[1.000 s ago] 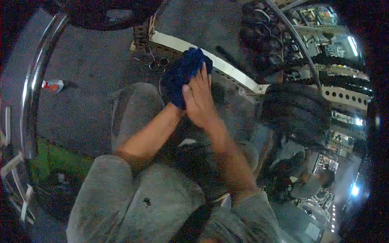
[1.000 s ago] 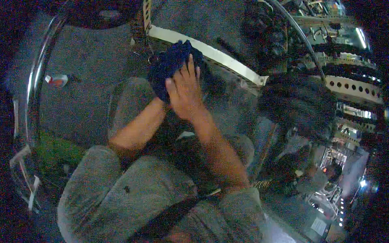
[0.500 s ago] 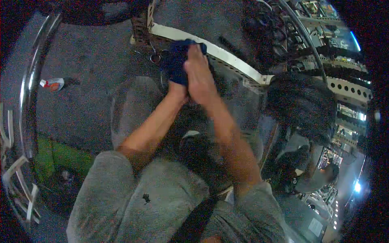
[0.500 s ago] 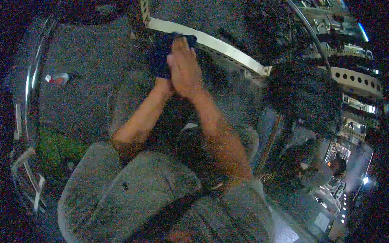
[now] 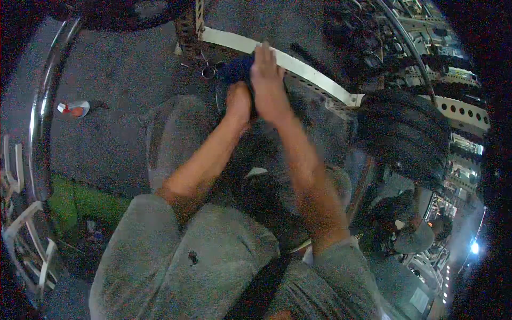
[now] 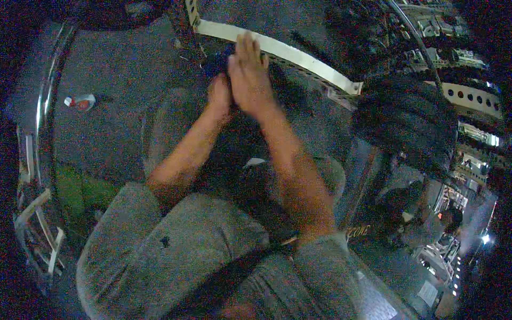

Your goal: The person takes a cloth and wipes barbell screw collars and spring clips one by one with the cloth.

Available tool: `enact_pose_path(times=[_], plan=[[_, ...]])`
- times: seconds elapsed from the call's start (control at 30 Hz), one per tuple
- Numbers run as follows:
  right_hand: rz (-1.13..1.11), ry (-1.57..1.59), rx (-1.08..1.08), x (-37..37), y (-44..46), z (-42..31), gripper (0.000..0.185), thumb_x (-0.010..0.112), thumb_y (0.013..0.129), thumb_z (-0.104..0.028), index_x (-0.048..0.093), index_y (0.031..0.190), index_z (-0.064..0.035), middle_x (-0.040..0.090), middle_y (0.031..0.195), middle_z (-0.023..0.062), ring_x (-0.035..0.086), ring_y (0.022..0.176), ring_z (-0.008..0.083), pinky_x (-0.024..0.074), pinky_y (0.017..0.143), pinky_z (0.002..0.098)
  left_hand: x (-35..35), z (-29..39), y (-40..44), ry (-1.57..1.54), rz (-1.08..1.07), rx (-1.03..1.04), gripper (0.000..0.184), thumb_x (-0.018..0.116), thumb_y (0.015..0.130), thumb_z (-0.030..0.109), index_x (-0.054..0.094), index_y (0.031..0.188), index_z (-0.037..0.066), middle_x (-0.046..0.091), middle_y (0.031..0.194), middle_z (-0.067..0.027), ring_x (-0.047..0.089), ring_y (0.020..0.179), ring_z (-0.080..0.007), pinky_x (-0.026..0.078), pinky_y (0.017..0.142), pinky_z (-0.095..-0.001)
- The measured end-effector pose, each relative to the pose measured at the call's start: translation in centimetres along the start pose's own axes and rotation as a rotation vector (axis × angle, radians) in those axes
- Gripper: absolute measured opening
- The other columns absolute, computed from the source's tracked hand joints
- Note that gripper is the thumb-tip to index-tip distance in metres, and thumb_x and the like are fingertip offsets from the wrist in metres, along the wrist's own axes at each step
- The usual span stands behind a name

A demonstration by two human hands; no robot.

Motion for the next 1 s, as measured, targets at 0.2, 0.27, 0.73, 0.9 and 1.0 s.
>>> enact_pose_path(times=[0.2, 0.27, 0.73, 0.9, 1.0], plan=[[-0.095, 0.037, 0.034, -0.3, -1.3, -3.2, 0.062, 0.037, 0.099, -0.028, 0.013, 0.151, -0.0042, 0.011, 0.157, 0.0191, 0.01, 0.145, 0.0372, 0.0097, 0.115, 0.055, -0.8, -0.8, 0.6, -0.265, -0.115, 0.068, 0.048, 0.042, 0.1, 0.035, 0.042, 0.14, 0.01, 0.049, 0.137, -0.0054, 0.049, 0.121, -0.0202, 0.041, 0.102, -0.0364], [-0.032, 0.036, 0.05, 0.0, 0.9, -0.8, 0.057, 0.031, 0.101, -0.029, 0.015, 0.15, -0.0043, 0.01, 0.157, 0.0193, 0.012, 0.145, 0.0369, 0.0102, 0.115, 0.0546, 0.8, 1.2, -0.6, -0.175, 0.016, -0.019, 0.053, 0.034, 0.1, 0.043, 0.045, 0.136, 0.005, 0.052, 0.133, -0.0088, 0.051, 0.119, -0.0251, 0.04, 0.103, -0.0389], [-0.085, 0.009, 0.078, 1.2, 0.8, 0.5, 0.06, 0.032, 0.099, -0.032, 0.017, 0.15, -0.0043, 0.012, 0.158, 0.0158, 0.011, 0.145, 0.0396, 0.0113, 0.115, 0.0536, 0.0, 1.5, -0.6, -0.224, 0.055, -0.033, 0.039, 0.041, 0.097, 0.028, 0.055, 0.117, -0.003, 0.059, 0.115, -0.0104, 0.057, 0.104, -0.0211, 0.048, 0.093, -0.0375], [-0.12, 0.104, 0.02, 1.0, -3.4, -3.7, 0.061, 0.036, 0.098, -0.03, 0.017, 0.15, -0.0045, 0.01, 0.158, 0.017, 0.01, 0.145, 0.0403, 0.0097, 0.114, 0.0571, -1.3, 0.5, 0.5, -0.486, -0.2, 0.059, 0.039, 0.042, 0.097, 0.031, 0.055, 0.119, 0.001, 0.06, 0.114, -0.0095, 0.059, 0.104, -0.0214, 0.049, 0.091, -0.0385], [-0.068, 0.052, 0.016, 0.4, -2.1, -3.6, 0.061, 0.037, 0.098, -0.033, 0.018, 0.15, -0.0058, 0.013, 0.158, 0.0156, 0.013, 0.144, 0.0398, 0.0099, 0.114, 0.0572, -0.9, 1.6, 0.5, -0.431, -0.148, 0.028, 0.04, 0.042, 0.097, 0.034, 0.055, 0.12, 0.004, 0.061, 0.114, -0.0086, 0.06, 0.103, -0.0217, 0.05, 0.089, -0.0387]])
Point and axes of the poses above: each hand's wrist, its own y-axis towards the middle knuckle, its own x-axis out of the palm, z = x × y, the point moved 3 cm from there along y, towards the middle knuckle
